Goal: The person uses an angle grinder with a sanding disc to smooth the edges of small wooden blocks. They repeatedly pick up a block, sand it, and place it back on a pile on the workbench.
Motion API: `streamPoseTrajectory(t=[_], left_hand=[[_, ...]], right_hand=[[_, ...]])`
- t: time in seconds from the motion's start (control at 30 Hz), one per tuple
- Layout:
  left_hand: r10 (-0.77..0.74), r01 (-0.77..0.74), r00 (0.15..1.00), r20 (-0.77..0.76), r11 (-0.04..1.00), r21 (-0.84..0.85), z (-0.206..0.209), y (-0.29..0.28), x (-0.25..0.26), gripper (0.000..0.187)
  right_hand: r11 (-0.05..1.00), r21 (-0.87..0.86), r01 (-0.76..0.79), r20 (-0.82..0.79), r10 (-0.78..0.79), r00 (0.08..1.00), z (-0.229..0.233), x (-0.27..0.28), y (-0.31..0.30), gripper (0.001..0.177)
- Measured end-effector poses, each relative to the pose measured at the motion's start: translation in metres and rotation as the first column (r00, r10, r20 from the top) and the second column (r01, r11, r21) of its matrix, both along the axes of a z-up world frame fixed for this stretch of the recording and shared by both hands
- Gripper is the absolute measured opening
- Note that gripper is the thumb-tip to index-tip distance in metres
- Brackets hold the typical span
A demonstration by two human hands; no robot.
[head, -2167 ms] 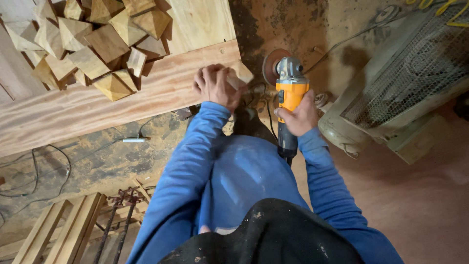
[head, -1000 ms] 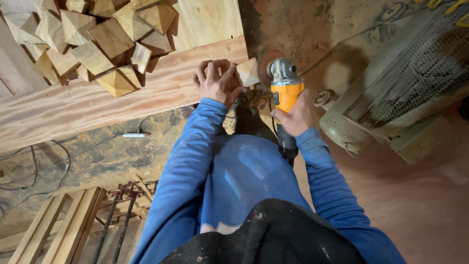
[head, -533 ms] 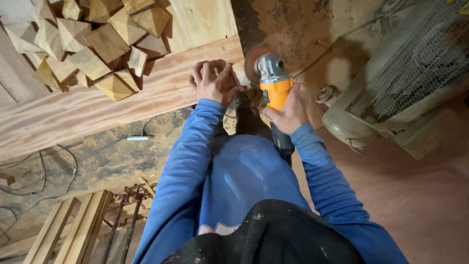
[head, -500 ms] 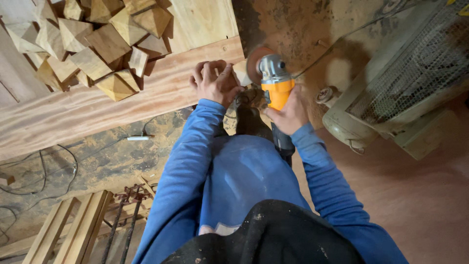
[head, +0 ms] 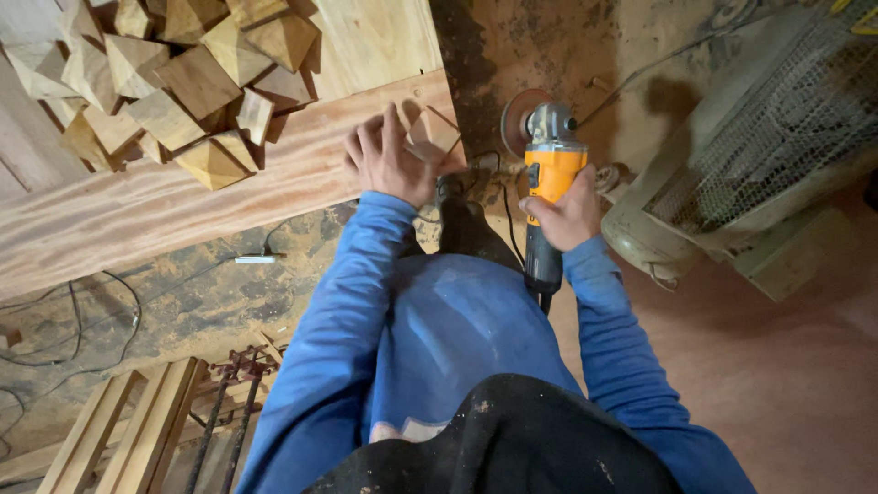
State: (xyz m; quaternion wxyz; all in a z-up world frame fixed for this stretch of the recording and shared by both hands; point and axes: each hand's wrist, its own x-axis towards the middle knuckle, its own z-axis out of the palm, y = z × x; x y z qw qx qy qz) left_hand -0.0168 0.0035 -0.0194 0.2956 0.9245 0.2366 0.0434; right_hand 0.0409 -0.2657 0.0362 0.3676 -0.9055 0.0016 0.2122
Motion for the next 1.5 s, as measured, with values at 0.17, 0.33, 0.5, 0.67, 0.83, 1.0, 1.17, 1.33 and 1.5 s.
streamPoseTrajectory(t=[0.17, 0.33, 0.5, 0.67, 0.83, 1.0, 1.17, 1.33, 1.5], left_hand=[[0.093, -0.089, 0.983, -0.156, 0.996, 0.031, 0.003, -0.015, 0.005, 0.076], [0.009, -0.007, 0.999, -0.052, 0.999, 0.038, -0.001, 0.001, -0.006, 0.073], [-0.146, 0.145, 0.986, 0.086, 0.989, 0.02, -0.007, 0.004, -0.006, 0.074], [-0.169, 0.167, 0.985, 0.048, 0.985, 0.028, -0.006, -0.008, 0.002, 0.069], [-0.15, 0.15, 0.989, 0.014, 0.989, 0.003, -0.001, -0.006, 0.004, 0.073], [-0.136, 0.136, 0.991, 0.002, 0.991, 0.0, -0.001, -0.006, 0.003, 0.075], [-0.158, 0.157, 0.987, 0.019, 0.987, 0.018, -0.001, -0.002, 0.002, 0.074], [-0.147, 0.147, 0.989, 0.013, 0.989, 0.003, 0.0, -0.005, 0.005, 0.074], [-0.161, 0.161, 0.987, -0.015, 0.986, 0.038, 0.001, -0.006, 0.005, 0.072]], right_hand=[[0.999, 0.033, -0.038, 0.004, 0.038, 0.999, 0.012, 0.001, 0.008, 0.057], [1.0, -0.007, -0.01, -0.028, 0.01, 1.0, 0.014, 0.001, 0.01, 0.064], [0.999, -0.002, -0.042, -0.018, 0.042, 0.999, 0.012, -0.001, 0.014, 0.066], [0.992, 0.01, -0.124, 0.023, 0.124, 0.992, 0.011, -0.002, 0.014, 0.066], [0.986, -0.057, -0.154, -0.085, 0.149, 0.985, 0.01, -0.002, 0.025, 0.072], [0.973, 0.004, -0.229, 0.046, 0.229, 0.972, 0.002, -0.005, 0.034, 0.072], [0.982, 0.005, -0.19, 0.045, 0.19, 0.981, -0.007, -0.006, 0.026, 0.075], [0.986, -0.105, -0.128, -0.012, 0.127, 0.992, -0.007, -0.001, 0.014, 0.07], [0.986, 0.008, -0.165, 0.011, 0.165, 0.986, -0.001, -0.003, 0.017, 0.076]])
